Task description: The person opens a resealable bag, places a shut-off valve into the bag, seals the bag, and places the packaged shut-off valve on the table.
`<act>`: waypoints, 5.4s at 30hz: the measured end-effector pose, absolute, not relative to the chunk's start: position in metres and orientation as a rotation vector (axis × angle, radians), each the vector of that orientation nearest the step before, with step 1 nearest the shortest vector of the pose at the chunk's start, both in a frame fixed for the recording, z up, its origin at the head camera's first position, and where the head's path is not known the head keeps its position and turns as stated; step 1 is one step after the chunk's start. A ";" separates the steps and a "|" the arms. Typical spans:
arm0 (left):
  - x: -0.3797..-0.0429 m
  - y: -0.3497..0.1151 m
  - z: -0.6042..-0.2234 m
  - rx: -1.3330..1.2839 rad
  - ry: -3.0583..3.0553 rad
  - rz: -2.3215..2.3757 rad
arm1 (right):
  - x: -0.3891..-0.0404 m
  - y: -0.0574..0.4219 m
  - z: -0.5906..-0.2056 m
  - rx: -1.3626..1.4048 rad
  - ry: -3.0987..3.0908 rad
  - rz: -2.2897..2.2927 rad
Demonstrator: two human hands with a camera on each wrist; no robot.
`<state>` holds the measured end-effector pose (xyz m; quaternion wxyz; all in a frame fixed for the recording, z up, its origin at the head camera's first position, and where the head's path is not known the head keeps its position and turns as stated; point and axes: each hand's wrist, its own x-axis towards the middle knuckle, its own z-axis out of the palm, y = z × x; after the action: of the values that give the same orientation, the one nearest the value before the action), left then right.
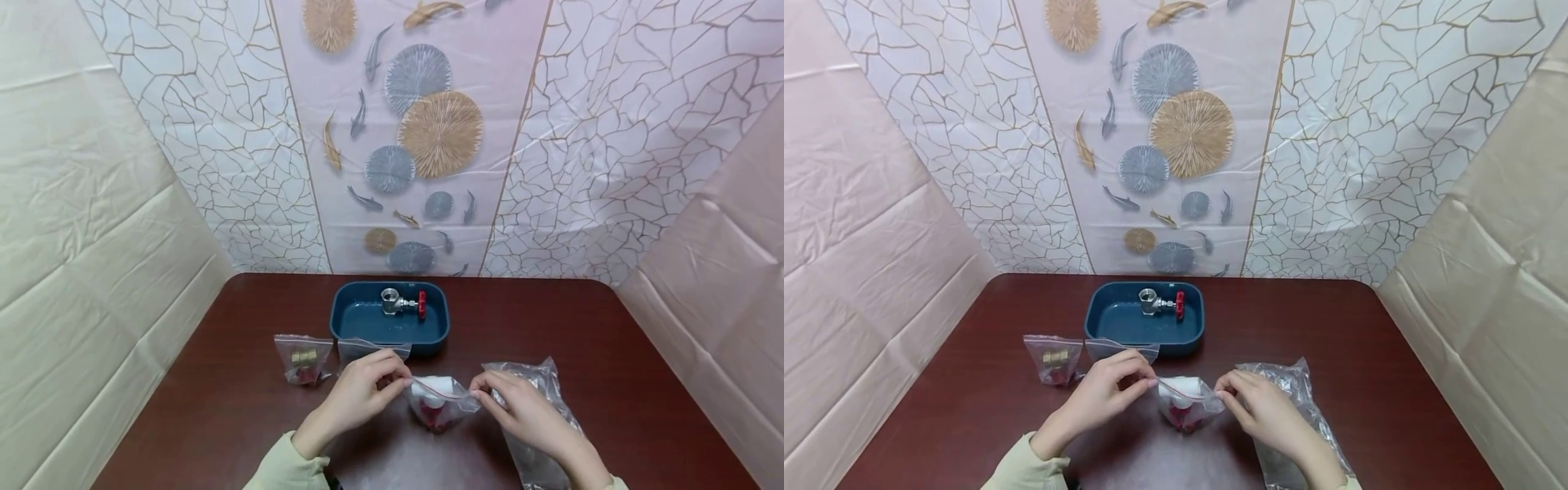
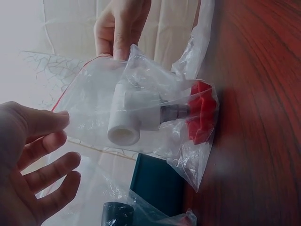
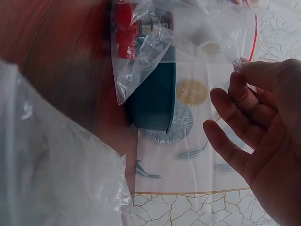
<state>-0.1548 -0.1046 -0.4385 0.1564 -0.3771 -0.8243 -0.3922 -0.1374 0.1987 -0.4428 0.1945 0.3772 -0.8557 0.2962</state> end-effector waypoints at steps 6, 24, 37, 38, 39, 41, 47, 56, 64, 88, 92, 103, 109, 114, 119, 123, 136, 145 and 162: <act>-0.153 -0.108 -0.439 -1.023 -2.350 -1.065 | -0.141 0.199 -0.438 1.039 -2.354 0.791; -0.159 -0.113 -0.423 -0.979 -2.354 -1.060 | -0.151 0.209 -0.419 0.922 -2.331 0.891; -0.147 -0.090 -0.405 -1.172 -2.124 -1.049 | -0.132 0.273 -0.415 0.685 -2.571 0.803; -0.145 -0.084 -0.405 -1.212 -2.101 -1.033 | -0.129 0.280 -0.419 0.668 -2.620 0.786; -0.142 -0.077 -0.405 -1.255 -2.079 -1.011 | -0.126 0.286 -0.425 0.659 -2.659 0.773; -0.137 -0.061 -0.408 -1.350 -2.048 -0.958 | -0.120 0.296 -0.437 0.653 -2.723 0.736; -0.118 -0.011 -0.433 -1.669 -2.197 -0.650 | -0.106 0.324 -0.461 0.676 -3.015 0.809; -0.113 0.034 -0.466 -2.022 -2.502 -0.079 | -0.093 0.329 -0.500 1.096 -2.922 1.017; -0.115 0.041 -0.474 -1.977 -2.652 -0.173 | -0.095 0.306 -0.521 1.330 -2.755 0.986; -0.128 0.037 -0.427 -1.488 -2.341 -0.411 | -0.086 0.289 -0.426 1.075 -2.483 1.001; -0.134 0.026 -0.407 -1.464 -2.298 -0.571 | -0.081 0.287 -0.403 1.002 -2.401 0.961; -0.134 -0.002 -0.395 -1.370 -2.175 -0.617 | -0.091 0.253 -0.383 0.917 -2.396 0.891; -0.130 -0.006 -0.397 -1.371 -2.168 -0.536 | -0.096 0.234 -0.379 0.850 -2.381 0.886; -0.129 -0.010 -0.400 -1.343 -2.197 -0.520 | -0.097 0.227 -0.381 0.822 -2.374 0.898; -0.129 -0.013 -0.401 -1.332 -2.202 -0.508 | -0.101 0.228 -0.379 0.876 -2.370 0.856; -0.123 -0.014 -0.403 -1.355 -2.105 -0.373 | -0.107 0.233 -0.369 0.719 -2.281 0.777; -0.112 -0.014 -0.405 -1.413 -1.957 -0.239 | -0.114 0.227 -0.357 0.481 -2.022 0.892; -0.119 -0.028 -0.397 -1.338 -1.910 -0.691 | -0.114 0.224 -0.352 0.614 -2.163 0.922; -0.125 -0.037 -0.400 -1.072 -2.314 -1.036 | -0.112 0.193 -0.362 0.726 -2.238 0.996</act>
<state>-0.1248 -0.0372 -0.4004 0.1933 -0.3820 -0.8248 -0.3694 -0.1119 0.1931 -0.3615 0.2893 0.2719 -0.8385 0.3731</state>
